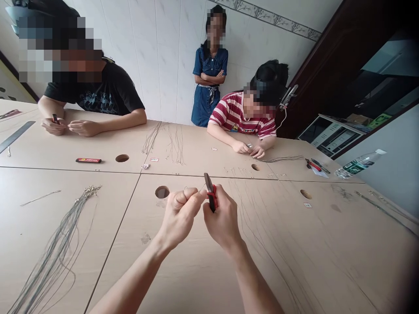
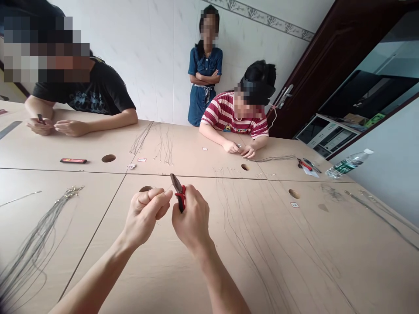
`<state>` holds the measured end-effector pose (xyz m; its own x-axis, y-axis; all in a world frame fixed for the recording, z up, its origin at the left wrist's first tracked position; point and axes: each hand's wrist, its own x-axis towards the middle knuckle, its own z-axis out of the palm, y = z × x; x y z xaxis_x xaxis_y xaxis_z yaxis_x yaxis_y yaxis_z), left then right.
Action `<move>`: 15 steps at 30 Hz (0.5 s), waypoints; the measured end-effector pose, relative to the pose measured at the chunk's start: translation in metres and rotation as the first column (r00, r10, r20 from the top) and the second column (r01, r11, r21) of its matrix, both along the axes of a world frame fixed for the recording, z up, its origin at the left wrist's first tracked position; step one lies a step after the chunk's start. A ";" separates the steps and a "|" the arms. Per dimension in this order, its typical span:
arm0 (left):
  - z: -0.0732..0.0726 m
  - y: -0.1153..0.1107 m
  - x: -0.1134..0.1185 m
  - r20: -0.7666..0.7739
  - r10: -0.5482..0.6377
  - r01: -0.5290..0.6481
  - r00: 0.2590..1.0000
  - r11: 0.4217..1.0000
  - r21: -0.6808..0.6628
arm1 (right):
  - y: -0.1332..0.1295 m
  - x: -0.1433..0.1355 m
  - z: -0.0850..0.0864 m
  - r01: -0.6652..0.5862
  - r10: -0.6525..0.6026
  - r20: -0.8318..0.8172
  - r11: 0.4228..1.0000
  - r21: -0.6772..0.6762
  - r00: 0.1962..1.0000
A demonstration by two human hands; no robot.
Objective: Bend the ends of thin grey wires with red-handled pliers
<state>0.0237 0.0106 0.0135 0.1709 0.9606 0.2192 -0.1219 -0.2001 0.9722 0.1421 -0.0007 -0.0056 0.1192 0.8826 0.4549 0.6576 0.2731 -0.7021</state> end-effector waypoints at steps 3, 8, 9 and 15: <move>-0.004 -0.003 0.000 0.071 0.014 -0.013 0.997 1.000 -0.015 | -0.001 0.000 0.000 -0.011 0.011 0.020 1.000 0.009 1.000; -0.009 -0.005 -0.002 0.169 0.032 -0.026 0.985 0.999 -0.040 | 0.001 0.001 -0.004 -0.016 0.015 0.061 0.999 0.029 0.998; -0.010 -0.005 -0.002 0.180 0.033 -0.026 0.983 0.999 -0.041 | 0.001 0.001 -0.005 -0.018 0.015 0.066 0.999 0.034 0.998; -0.014 -0.006 -0.004 0.214 0.039 -0.030 0.976 0.999 -0.046 | 0.001 0.003 -0.005 -0.041 0.038 0.084 0.998 0.042 0.996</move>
